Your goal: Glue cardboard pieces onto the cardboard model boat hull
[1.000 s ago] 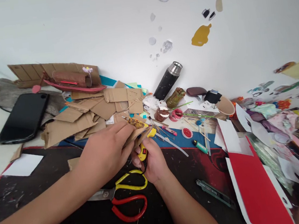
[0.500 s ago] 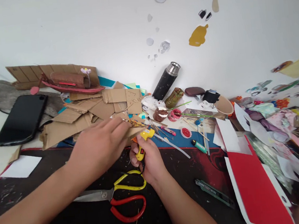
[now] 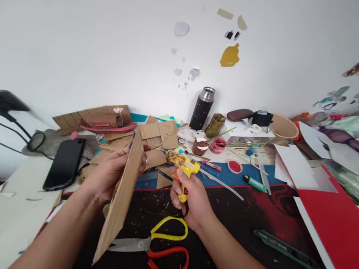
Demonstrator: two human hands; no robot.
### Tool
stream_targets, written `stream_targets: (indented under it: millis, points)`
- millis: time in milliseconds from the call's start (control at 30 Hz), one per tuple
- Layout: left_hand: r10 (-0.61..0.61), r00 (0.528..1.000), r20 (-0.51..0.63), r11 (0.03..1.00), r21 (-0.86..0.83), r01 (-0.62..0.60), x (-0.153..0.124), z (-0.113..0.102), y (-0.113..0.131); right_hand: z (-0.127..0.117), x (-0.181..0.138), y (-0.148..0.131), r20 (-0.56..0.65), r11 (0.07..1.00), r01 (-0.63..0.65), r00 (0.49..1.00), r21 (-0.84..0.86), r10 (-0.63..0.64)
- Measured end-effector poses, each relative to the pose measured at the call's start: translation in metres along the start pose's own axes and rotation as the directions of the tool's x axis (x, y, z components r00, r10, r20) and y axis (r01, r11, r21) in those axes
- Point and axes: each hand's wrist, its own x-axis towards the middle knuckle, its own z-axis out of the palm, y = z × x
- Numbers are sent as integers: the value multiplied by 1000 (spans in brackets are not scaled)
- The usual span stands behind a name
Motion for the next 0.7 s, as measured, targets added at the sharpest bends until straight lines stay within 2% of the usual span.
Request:
stream_targets:
  millis: [167,333,567,700]
  points:
    - [-6,998,59,1000,19,5,-4,9,1,3,-3,-5,6,999,31,999,16,-31]
    - [-26,995,93,998,53,21,-1,7,-9,4,-5,-7,-12,998,53,999,30,-52]
    - [-115,993,37,983,151,108,-2,13,-25,5,-4,-6,0,997,66,998,41,-66]
    - [-72,993,90,984,168,56,-5,24,-28,5,-4,-6,9,997,70,998,24,-70]
